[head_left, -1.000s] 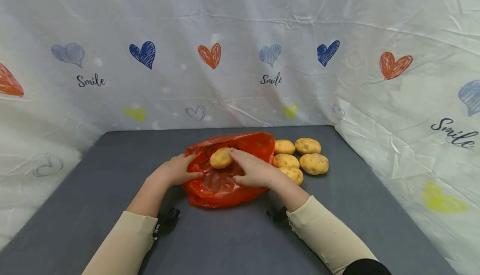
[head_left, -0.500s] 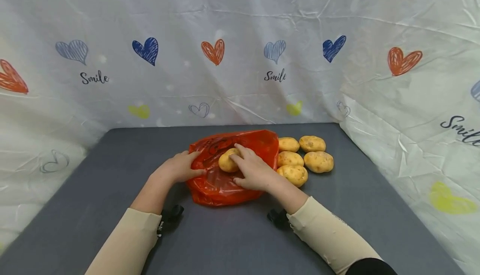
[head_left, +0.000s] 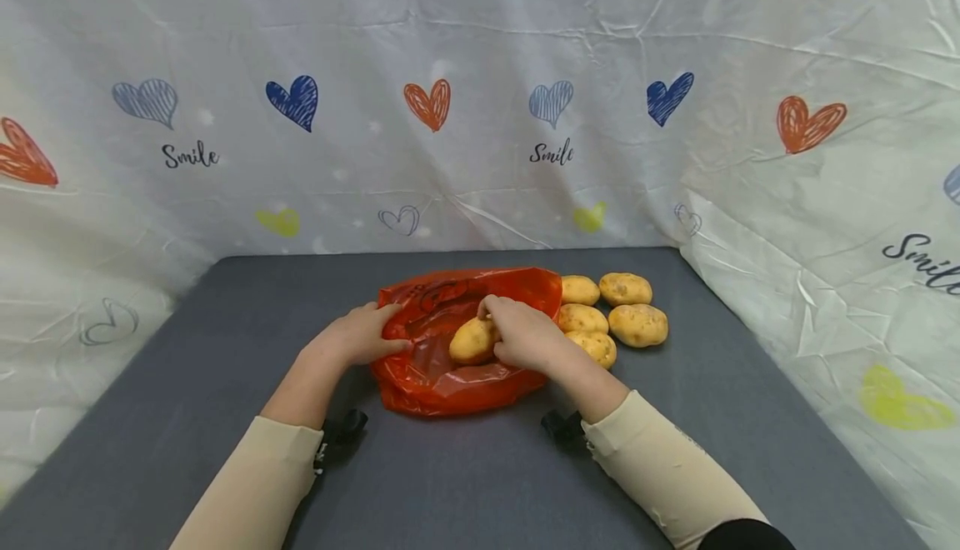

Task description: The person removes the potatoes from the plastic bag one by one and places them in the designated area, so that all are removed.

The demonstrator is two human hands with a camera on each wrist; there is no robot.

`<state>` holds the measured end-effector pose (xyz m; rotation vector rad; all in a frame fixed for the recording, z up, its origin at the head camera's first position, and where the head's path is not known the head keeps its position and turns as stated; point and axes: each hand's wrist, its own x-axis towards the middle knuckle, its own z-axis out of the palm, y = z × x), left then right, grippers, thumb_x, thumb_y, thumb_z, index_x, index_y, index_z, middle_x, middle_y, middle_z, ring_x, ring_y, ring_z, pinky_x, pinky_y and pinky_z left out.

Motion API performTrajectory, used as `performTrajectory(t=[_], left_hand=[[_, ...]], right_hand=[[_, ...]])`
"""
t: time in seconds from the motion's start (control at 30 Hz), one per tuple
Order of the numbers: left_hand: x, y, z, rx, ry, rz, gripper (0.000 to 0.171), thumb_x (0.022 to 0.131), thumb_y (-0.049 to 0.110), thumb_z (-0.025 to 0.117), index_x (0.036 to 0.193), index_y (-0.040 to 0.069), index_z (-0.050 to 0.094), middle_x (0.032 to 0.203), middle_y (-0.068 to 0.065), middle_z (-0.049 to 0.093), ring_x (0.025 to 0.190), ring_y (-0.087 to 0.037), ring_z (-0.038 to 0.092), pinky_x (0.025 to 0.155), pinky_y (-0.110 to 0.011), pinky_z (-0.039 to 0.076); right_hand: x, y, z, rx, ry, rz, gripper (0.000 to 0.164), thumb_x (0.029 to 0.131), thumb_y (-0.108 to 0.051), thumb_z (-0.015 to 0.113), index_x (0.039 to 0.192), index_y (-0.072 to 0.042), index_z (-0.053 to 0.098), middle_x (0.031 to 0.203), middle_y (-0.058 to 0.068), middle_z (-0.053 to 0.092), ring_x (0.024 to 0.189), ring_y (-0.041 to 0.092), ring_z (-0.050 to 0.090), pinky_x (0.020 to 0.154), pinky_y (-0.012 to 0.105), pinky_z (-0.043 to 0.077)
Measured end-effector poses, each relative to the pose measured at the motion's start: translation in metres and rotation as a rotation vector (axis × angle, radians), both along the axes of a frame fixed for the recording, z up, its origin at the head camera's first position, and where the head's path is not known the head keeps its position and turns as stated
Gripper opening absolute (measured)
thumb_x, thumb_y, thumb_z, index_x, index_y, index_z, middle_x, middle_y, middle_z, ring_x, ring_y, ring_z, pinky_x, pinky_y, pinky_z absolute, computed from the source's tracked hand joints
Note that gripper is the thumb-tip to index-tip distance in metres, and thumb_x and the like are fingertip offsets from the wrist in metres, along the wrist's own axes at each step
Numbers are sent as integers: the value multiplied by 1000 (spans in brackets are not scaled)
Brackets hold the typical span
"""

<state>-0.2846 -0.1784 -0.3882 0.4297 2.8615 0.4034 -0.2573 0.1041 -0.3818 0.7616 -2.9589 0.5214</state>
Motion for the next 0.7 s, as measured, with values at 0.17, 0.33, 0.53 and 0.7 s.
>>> performTrajectory(t=[0.17,0.33,0.53,0.7], left_hand=[[-1,0,-2,-6,-3,4,81,95,50,69,159,8,39,155,-31,37,140,-51,37,109,-69,34],[0,0,-2,6,6,-8,81,96,48,69,158,6,39,154,-31,39,139,-51,40,108,-68,36],[1,0,-2,19,8,-6,80,96,47,70,158,6,40,154,-31,39,139,-51,40,108,-68,36],[2,2,1,20,14,-9,81,96,47,70,158,5,39,154,-31,39,139,-51,39,109,-68,36]], right_hand=[[-1,3,4,34,0,1,47,83,-14,84,125,-13,64,110,1,62,93,18,58,81,37,52],[-1,3,5,62,44,18,40,81,-28,88,117,-16,74,105,-2,60,88,15,58,77,36,51],[1,5,10,70,62,19,40,80,-36,89,114,-20,77,95,-8,58,79,11,53,69,33,47],[5,20,24,7,1,23,38,77,-32,89,109,-18,73,98,-6,59,82,14,54,71,35,48]])
